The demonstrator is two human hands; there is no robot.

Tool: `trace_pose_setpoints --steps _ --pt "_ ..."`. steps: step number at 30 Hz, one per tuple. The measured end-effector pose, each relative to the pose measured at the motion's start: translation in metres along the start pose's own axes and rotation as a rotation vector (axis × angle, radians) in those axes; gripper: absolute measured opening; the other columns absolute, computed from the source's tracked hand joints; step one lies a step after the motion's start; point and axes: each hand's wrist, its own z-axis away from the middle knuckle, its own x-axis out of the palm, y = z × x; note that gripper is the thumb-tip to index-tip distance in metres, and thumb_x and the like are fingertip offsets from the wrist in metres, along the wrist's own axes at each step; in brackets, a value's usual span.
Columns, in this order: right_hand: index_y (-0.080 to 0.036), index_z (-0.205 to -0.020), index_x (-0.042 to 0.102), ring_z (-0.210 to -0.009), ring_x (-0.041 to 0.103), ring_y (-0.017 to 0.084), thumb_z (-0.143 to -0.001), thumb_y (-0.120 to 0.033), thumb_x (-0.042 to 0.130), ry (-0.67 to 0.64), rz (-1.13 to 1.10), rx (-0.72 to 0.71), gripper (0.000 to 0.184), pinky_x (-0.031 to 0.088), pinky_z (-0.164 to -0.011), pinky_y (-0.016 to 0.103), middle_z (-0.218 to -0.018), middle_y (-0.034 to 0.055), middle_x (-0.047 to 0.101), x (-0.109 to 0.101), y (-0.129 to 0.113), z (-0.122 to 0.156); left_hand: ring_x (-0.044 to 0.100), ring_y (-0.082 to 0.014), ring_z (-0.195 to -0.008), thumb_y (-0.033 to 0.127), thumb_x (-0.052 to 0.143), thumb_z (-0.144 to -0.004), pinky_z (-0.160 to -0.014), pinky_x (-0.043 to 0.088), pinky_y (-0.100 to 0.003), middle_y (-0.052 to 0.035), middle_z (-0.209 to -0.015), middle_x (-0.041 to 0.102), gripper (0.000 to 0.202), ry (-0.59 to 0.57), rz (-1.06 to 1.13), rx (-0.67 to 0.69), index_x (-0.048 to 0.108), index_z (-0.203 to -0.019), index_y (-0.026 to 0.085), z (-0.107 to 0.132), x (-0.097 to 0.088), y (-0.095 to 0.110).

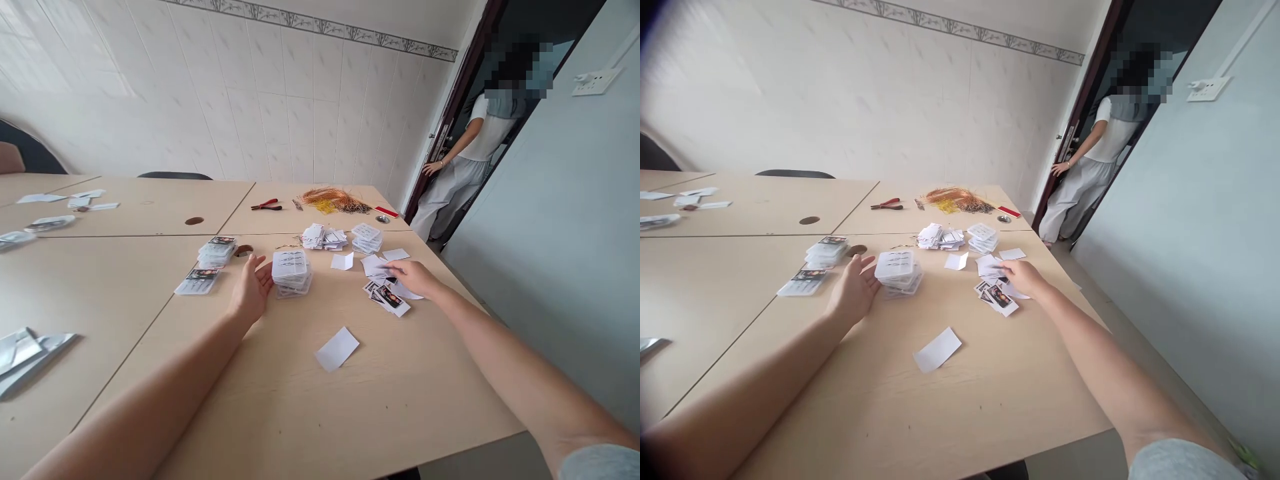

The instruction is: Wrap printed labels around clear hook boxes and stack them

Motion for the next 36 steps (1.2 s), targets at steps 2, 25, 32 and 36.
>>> trace_pose_setpoints --steps 2,25,32,36 --pt "-0.02 -0.125 0.066 -0.108 0.068 0.023 -0.1 -0.036 0.064 0.039 -0.043 0.043 0.03 0.059 -0.091 0.044 -0.129 0.0089 0.067 -0.004 -0.001 0.001 0.07 -0.0237 -0.104 0.05 0.053 -0.103 -0.093 0.057 -0.047 -0.0108 -0.12 0.07 0.042 -0.005 -0.021 0.023 0.064 -0.125 0.016 0.001 -0.001 -0.002" --pt "-0.037 -0.143 0.045 -0.083 0.072 0.02 -0.093 -0.035 0.062 -0.05 -0.465 -0.366 0.053 0.063 -0.066 0.036 -0.115 0.0056 0.069 0.034 -0.095 0.111 0.069 -0.0194 -0.085 0.029 0.067 -0.089 -0.072 0.057 -0.032 -0.0043 -0.09 0.069 0.031 -0.751 -0.299 0.305 0.057 -0.118 0.026 0.13 0.039 0.007" --pt "-0.044 -0.129 0.067 -0.095 0.071 0.021 -0.093 -0.032 0.068 0.032 -0.056 -0.628 0.038 0.063 -0.072 0.033 -0.12 0.0 0.072 -0.012 -0.12 0.111 0.051 -0.0126 -0.057 0.009 0.066 -0.08 -0.052 0.041 -0.026 0.0079 -0.064 0.049 0.053 -0.96 -0.658 0.364 0.055 -0.128 0.029 0.129 0.046 0.068" --pt "-0.039 -0.119 0.069 -0.08 0.071 0.015 -0.097 -0.033 0.065 0.091 -0.129 -0.548 0.024 0.06 -0.063 0.025 -0.108 -0.0011 0.075 -0.023 -0.127 0.118 0.061 -0.0124 -0.076 0.012 0.068 -0.088 -0.071 0.051 -0.026 0.0036 -0.085 0.062 0.053 -1.029 -0.369 0.276 0.045 -0.133 0.028 0.131 0.044 0.068"
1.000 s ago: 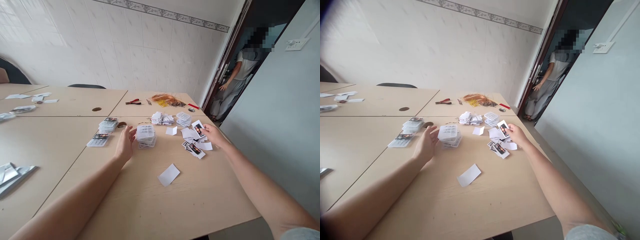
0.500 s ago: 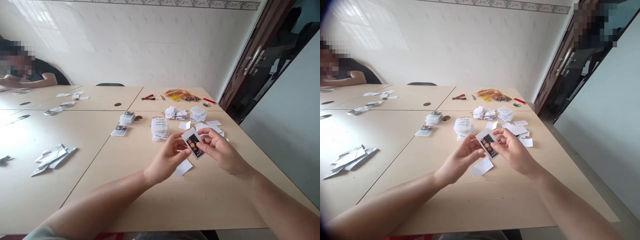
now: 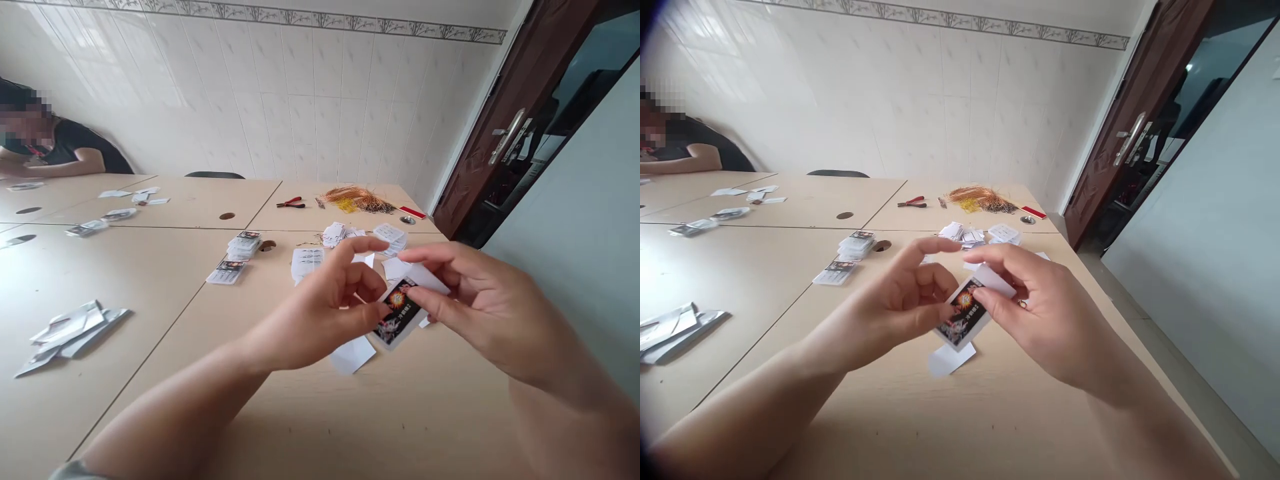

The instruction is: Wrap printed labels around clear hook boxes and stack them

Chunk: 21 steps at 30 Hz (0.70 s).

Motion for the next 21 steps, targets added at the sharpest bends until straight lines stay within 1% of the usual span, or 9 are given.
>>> trace_pose_setpoints --steps 2,3,6,8,11,13,17,19,21 --pt "-0.038 -0.117 0.067 -0.072 0.07 0.013 -0.099 -0.032 0.063 0.102 -0.007 0.002 0.019 0.058 -0.06 0.022 -0.105 -0.0013 0.074 -0.001 0.001 0.003 0.063 -0.0119 -0.081 0.013 0.07 -0.089 -0.073 0.053 -0.026 -0.0011 -0.099 0.066 0.04 -0.041 0.145 -0.033 0.052 -0.124 0.024 0.0 0.0 -0.006" --pt "-0.037 -0.114 0.065 -0.07 0.069 0.012 -0.1 -0.032 0.062 0.12 0.001 0.002 0.016 0.057 -0.059 0.021 -0.1 -0.002 0.073 -0.002 0.004 0.004 0.063 -0.0116 -0.082 0.012 0.071 -0.089 -0.073 0.053 -0.025 -0.0024 -0.102 0.068 0.035 -0.049 0.207 -0.048 0.056 -0.118 0.023 0.0 -0.001 -0.009" --pt "-0.038 -0.109 0.06 -0.064 0.066 0.01 -0.102 -0.034 0.058 0.051 0.059 -0.003 0.008 0.054 -0.055 0.016 -0.081 -0.0055 0.069 -0.008 0.012 0.004 0.064 -0.0101 -0.082 0.01 0.073 -0.089 -0.074 0.052 -0.021 -0.0003 -0.092 0.07 0.021 -0.002 0.369 -0.059 0.063 -0.104 0.02 -0.004 -0.004 -0.015" --pt "-0.039 -0.109 0.059 -0.071 0.068 0.01 -0.101 -0.037 0.059 -0.022 0.093 0.003 0.009 0.055 -0.057 0.013 -0.085 -0.0059 0.07 -0.012 0.015 0.003 0.064 -0.008 -0.081 0.01 0.074 -0.09 -0.075 0.052 -0.018 0.002 -0.085 0.07 0.015 0.02 0.413 -0.054 0.067 -0.1 0.019 -0.006 -0.007 -0.016" --pt "-0.043 -0.112 0.061 -0.09 0.071 0.009 -0.098 -0.038 0.065 -0.05 0.068 -0.028 0.015 0.059 -0.072 0.012 -0.1 -0.0071 0.071 -0.012 0.015 0.001 0.064 -0.0052 -0.082 0.01 0.073 -0.092 -0.074 0.051 -0.013 0.0025 -0.087 0.071 0.012 -0.008 0.439 -0.052 0.073 -0.1 0.019 -0.007 -0.009 -0.017" --pt "-0.044 -0.11 0.063 -0.091 0.07 0.008 -0.097 -0.035 0.065 -0.084 0.017 -0.058 0.015 0.058 -0.077 0.012 -0.1 -0.0085 0.072 -0.008 0.011 -0.001 0.066 -0.0045 -0.081 0.011 0.074 -0.092 -0.073 0.052 -0.012 0.0016 -0.088 0.073 0.013 -0.021 0.456 -0.066 0.075 -0.102 0.019 -0.007 -0.009 -0.018" --pt "-0.042 -0.106 0.066 -0.08 0.069 0.009 -0.096 -0.032 0.064 -0.147 0.006 -0.042 0.014 0.056 -0.062 0.013 -0.093 -0.0081 0.074 0.0 0.004 -0.003 0.069 -0.0065 -0.08 0.014 0.078 -0.09 -0.075 0.056 -0.014 0.0009 -0.084 0.075 0.013 0.004 0.515 -0.078 0.075 -0.102 0.02 -0.007 -0.006 -0.02" --pt "-0.042 -0.105 0.066 -0.078 0.068 0.01 -0.095 -0.031 0.066 -0.147 0.028 -0.041 0.015 0.055 -0.06 0.014 -0.091 -0.0081 0.074 0.001 0.002 -0.002 0.07 -0.0073 -0.079 0.016 0.078 -0.09 -0.076 0.058 -0.016 0.0012 -0.082 0.075 0.01 0.024 0.537 -0.063 0.076 -0.098 0.02 -0.007 -0.005 -0.019" --pt "-0.041 -0.103 0.066 -0.076 0.066 0.01 -0.094 -0.031 0.067 -0.133 0.028 -0.045 0.014 0.056 -0.063 0.016 -0.089 -0.0084 0.072 0.001 0.0 -0.002 0.068 -0.0067 -0.076 0.016 0.079 -0.09 -0.072 0.058 -0.015 0.0015 -0.081 0.073 0.005 0.043 0.554 -0.047 0.077 -0.094 0.018 -0.007 -0.005 -0.017"
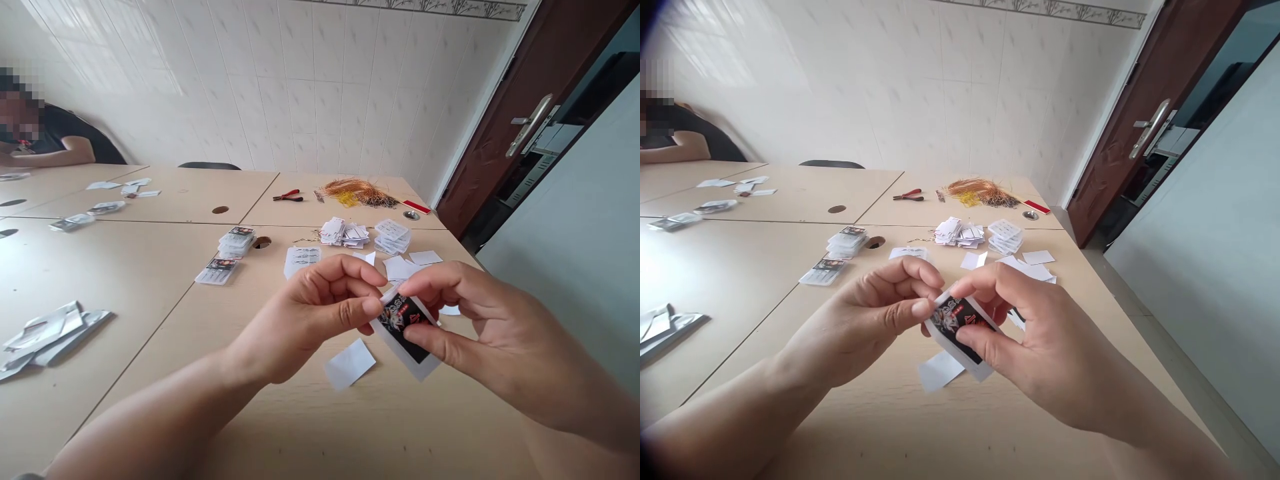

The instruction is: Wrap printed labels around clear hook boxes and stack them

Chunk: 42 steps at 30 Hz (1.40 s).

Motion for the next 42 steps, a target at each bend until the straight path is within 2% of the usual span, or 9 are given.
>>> trace_pose_setpoints --steps 8,15,19,22,26,31,35,37,42 --pt "-0.046 -0.111 0.061 -0.075 0.062 0.011 -0.096 -0.037 0.066 0.037 0.049 -0.021 0.018 0.054 -0.064 0.018 -0.091 -0.0077 0.068 0.0 0.003 0.005 0.065 -0.0064 -0.069 0.017 0.082 -0.086 -0.065 0.059 -0.014 0.0012 -0.075 0.069 0.004 0.032 0.059 -0.033 0.079 -0.088 0.014 0.002 0.005 0.002" --pt "-0.044 -0.112 0.061 -0.073 0.065 0.011 -0.098 -0.037 0.066 0.043 0.045 -0.048 0.016 0.055 -0.064 0.021 -0.091 -0.0066 0.069 0.006 0.004 0.006 0.065 -0.0047 -0.063 0.013 0.084 -0.083 -0.062 0.059 -0.013 0.0032 -0.07 0.069 0.007 0.056 0.152 -0.054 0.077 -0.086 0.014 0.001 0.006 0.0" --pt "-0.042 -0.107 0.061 -0.071 0.066 0.01 -0.098 -0.037 0.067 0.079 0.027 -0.054 0.012 0.054 -0.061 0.019 -0.084 -0.0086 0.07 0.009 0.003 0.006 0.069 -0.0056 -0.065 0.013 0.08 -0.087 -0.065 0.06 -0.014 0.0023 -0.072 0.072 0.005 0.021 0.167 -0.061 0.077 -0.088 0.015 0.003 0.006 -0.001" --pt "-0.041 -0.105 0.061 -0.075 0.07 0.01 -0.098 -0.033 0.067 0.077 -0.028 -0.065 0.013 0.056 -0.064 0.019 -0.088 -0.0102 0.074 0.01 0.002 0.005 0.072 -0.0075 -0.072 0.009 0.078 -0.087 -0.072 0.061 -0.016 0.0004 -0.081 0.076 0.007 -0.015 0.155 -0.049 0.077 -0.091 0.015 0.006 0.006 0.0" --pt "-0.039 -0.105 0.062 -0.082 0.073 0.013 -0.095 -0.026 0.07 0.106 -0.064 -0.125 0.018 0.059 -0.067 0.023 -0.094 -0.0082 0.076 0.01 0.004 0.006 0.073 -0.0089 -0.081 0.006 0.078 -0.087 -0.077 0.06 -0.018 -0.0002 -0.088 0.076 0.013 -0.052 0.122 -0.015 0.077 -0.094 0.016 0.008 0.007 0.001" --pt "-0.037 -0.106 0.061 -0.085 0.073 0.016 -0.094 -0.022 0.07 0.12 -0.033 -0.171 0.021 0.06 -0.068 0.028 -0.095 -0.006 0.075 0.011 0.006 0.004 0.074 -0.0099 -0.079 0.01 0.078 -0.088 -0.077 0.061 -0.02 -0.0002 -0.086 0.078 0.011 -0.031 0.09 -0.015 0.076 -0.094 0.018 0.008 0.006 0.001" --pt "-0.034 -0.108 0.061 -0.098 0.071 0.018 -0.094 -0.016 0.067 0.124 0.043 -0.319 0.023 0.059 -0.079 0.033 -0.1 -0.002 0.073 0.011 0.009 0.002 0.073 -0.0078 -0.075 0.009 0.078 -0.089 -0.075 0.061 -0.017 0.0014 -0.081 0.078 0.012 -0.002 0.098 -0.014 0.076 -0.095 0.019 0.008 0.006 0.0" --pt "-0.032 -0.11 0.062 -0.1 0.071 0.017 -0.094 -0.011 0.066 0.134 0.071 -0.361 0.026 0.059 -0.083 0.033 -0.105 -0.0006 0.071 0.01 0.011 0.002 0.072 -0.0062 -0.076 0.008 0.077 -0.089 -0.076 0.06 -0.015 0.0023 -0.081 0.078 0.013 -0.008 0.102 -0.006 0.076 -0.095 0.019 0.008 0.007 0.001" --pt "-0.03 -0.112 0.063 -0.097 0.071 0.015 -0.092 -0.007 0.066 0.18 0.139 -0.433 0.03 0.06 -0.079 0.029 -0.111 0.0015 0.067 0.009 0.011 0.005 0.071 -0.0053 -0.077 0.007 0.076 -0.09 -0.077 0.059 -0.015 0.0027 -0.081 0.076 0.012 -0.011 0.093 0.019 0.076 -0.095 0.018 0.009 0.008 0.001"
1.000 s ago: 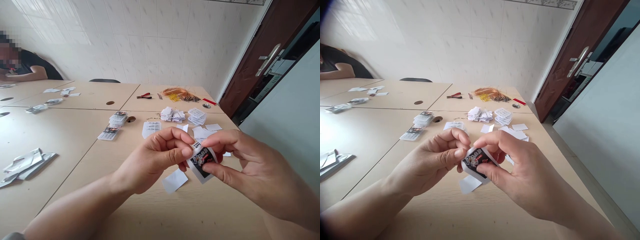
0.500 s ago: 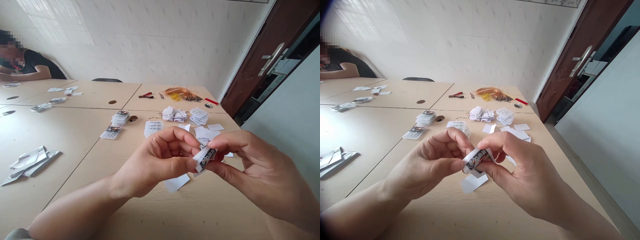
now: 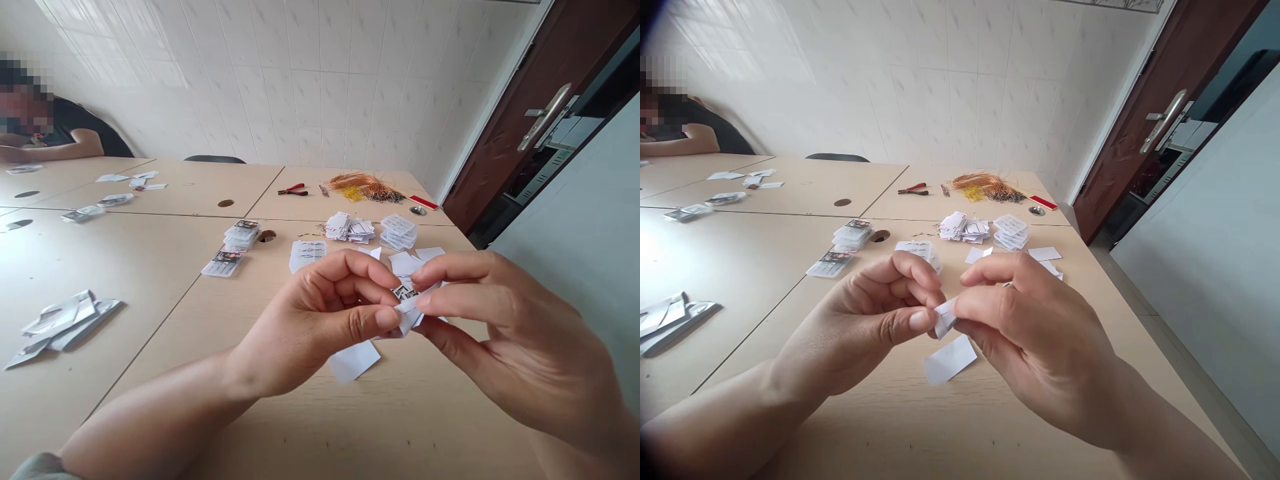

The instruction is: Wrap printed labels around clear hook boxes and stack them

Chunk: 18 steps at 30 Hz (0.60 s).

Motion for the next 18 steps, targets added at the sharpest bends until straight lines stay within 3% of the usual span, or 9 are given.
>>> trace_pose_setpoints --steps 8,14,18 --pt "-0.032 -0.106 0.064 -0.088 0.074 0.017 -0.09 -0.008 0.066 0.013 0.095 -0.05 0.029 0.062 -0.071 0.031 -0.108 0.0026 0.071 -0.001 -0.002 0.002 0.065 -0.0087 -0.078 0.018 0.079 -0.089 -0.076 0.057 -0.019 0.0003 -0.081 0.07 0.004 -0.007 -0.019 -0.015 0.077 -0.092 0.019 0.001 -0.001 0.0" --pt "-0.032 -0.105 0.066 -0.089 0.076 0.018 -0.085 -0.003 0.066 0.007 0.09 -0.083 0.036 0.065 -0.071 0.032 -0.107 0.0007 0.073 -0.001 -0.001 0.001 0.063 -0.011 -0.075 0.019 0.083 -0.084 -0.074 0.054 -0.021 -0.0014 -0.082 0.07 0.008 -0.036 0.04 -0.121 0.078 -0.09 0.018 0.0 -0.002 0.003" --pt "-0.031 -0.096 0.066 -0.081 0.077 0.015 -0.089 -0.007 0.064 -0.022 0.065 -0.094 0.025 0.065 -0.067 0.027 -0.099 0.0008 0.074 -0.003 -0.004 -0.009 0.065 -0.0114 -0.075 0.02 0.087 -0.08 -0.073 0.054 -0.021 -0.0014 -0.081 0.071 0.012 -0.046 0.07 -0.185 0.078 -0.087 0.018 -0.002 -0.001 0.004"
